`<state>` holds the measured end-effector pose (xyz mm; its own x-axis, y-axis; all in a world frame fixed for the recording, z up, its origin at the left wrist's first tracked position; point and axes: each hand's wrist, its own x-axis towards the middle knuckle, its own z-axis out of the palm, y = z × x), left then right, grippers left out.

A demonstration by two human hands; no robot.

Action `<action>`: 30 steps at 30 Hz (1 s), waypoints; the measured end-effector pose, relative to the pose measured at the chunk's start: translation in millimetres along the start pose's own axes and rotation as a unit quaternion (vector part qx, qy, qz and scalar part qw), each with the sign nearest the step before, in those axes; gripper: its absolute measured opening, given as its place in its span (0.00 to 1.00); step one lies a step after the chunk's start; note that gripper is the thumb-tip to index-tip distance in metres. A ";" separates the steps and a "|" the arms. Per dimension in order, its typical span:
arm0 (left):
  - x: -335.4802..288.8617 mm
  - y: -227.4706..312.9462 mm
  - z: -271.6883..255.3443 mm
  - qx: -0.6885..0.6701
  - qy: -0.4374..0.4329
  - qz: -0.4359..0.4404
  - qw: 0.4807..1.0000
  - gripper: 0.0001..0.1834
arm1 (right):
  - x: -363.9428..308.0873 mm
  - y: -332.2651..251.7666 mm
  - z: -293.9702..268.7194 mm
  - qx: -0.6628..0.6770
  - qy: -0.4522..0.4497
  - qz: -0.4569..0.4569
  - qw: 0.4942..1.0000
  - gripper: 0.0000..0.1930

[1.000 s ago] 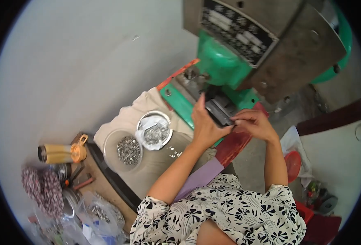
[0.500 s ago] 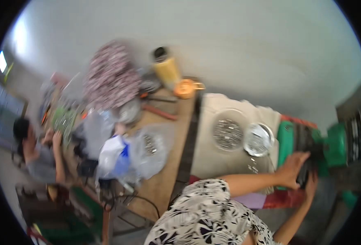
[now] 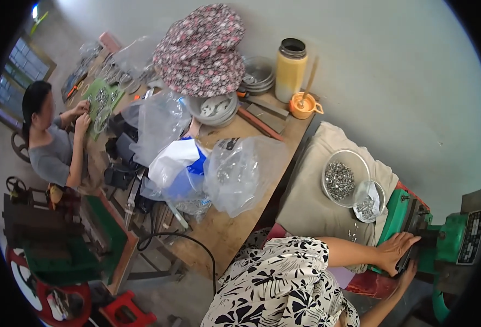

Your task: The recorder is manually placing small metal rivets onto a purple fabric strip and then using a green industrial press machine to secure them.

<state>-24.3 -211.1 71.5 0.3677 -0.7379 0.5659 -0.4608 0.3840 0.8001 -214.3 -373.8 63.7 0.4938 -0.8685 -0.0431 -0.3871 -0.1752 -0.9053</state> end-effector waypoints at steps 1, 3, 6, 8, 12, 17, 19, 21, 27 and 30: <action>0.9 -0.2 1.0 0.001 0.006 -0.002 1.000 0.69 | -1.2 -3.9 2.3 0.018 0.004 0.002 1.000 0.20; 0.3 -2.5 2.9 0.005 -0.012 -0.008 1.000 0.75 | -0.7 -9.9 5.9 0.036 0.008 0.005 0.999 0.19; -2.0 -5.4 6.3 0.001 0.007 -0.002 1.000 0.76 | 1.3 -6.2 4.5 -0.078 -0.006 -0.024 0.997 0.19; -1.9 -5.8 9.1 -0.005 0.006 0.001 1.000 0.76 | 1.1 -2.7 3.9 -0.044 0.029 -0.001 0.999 0.19; -3.6 -4.9 7.8 -0.006 0.002 -0.005 1.000 0.75 | -1.2 -8.2 5.3 -0.089 0.015 0.000 0.996 0.19; -5.1 -4.9 9.5 -0.008 0.003 -0.001 1.000 0.75 | -5.7 1.8 9.7 0.000 0.082 0.024 0.996 0.22; -5.3 -5.1 8.5 -0.009 0.001 -0.005 1.000 0.75 | -32.9 -48.5 39.8 -0.056 0.209 -0.015 0.976 0.22; -3.7 0.6 1.4 0.011 0.020 0.003 1.000 0.69 | -39.6 -32.4 22.3 -0.071 0.343 -0.170 0.921 0.26; -5.0 -1.2 -3.7 0.010 0.015 0.005 1.000 0.70 | -13.1 -22.4 -128.9 -0.187 0.581 -0.281 0.741 0.18; -5.7 -4.1 -2.3 0.015 0.016 0.012 1.000 0.70 | -22.1 -66.7 -108.1 -0.169 0.621 -0.325 0.693 0.17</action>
<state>-22.6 -207.2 65.4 0.3821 -0.7108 0.5906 -0.4932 0.3836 0.7808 -283.5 -393.1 170.8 -0.3207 -0.2468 0.9145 -0.6617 -0.6324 -0.4027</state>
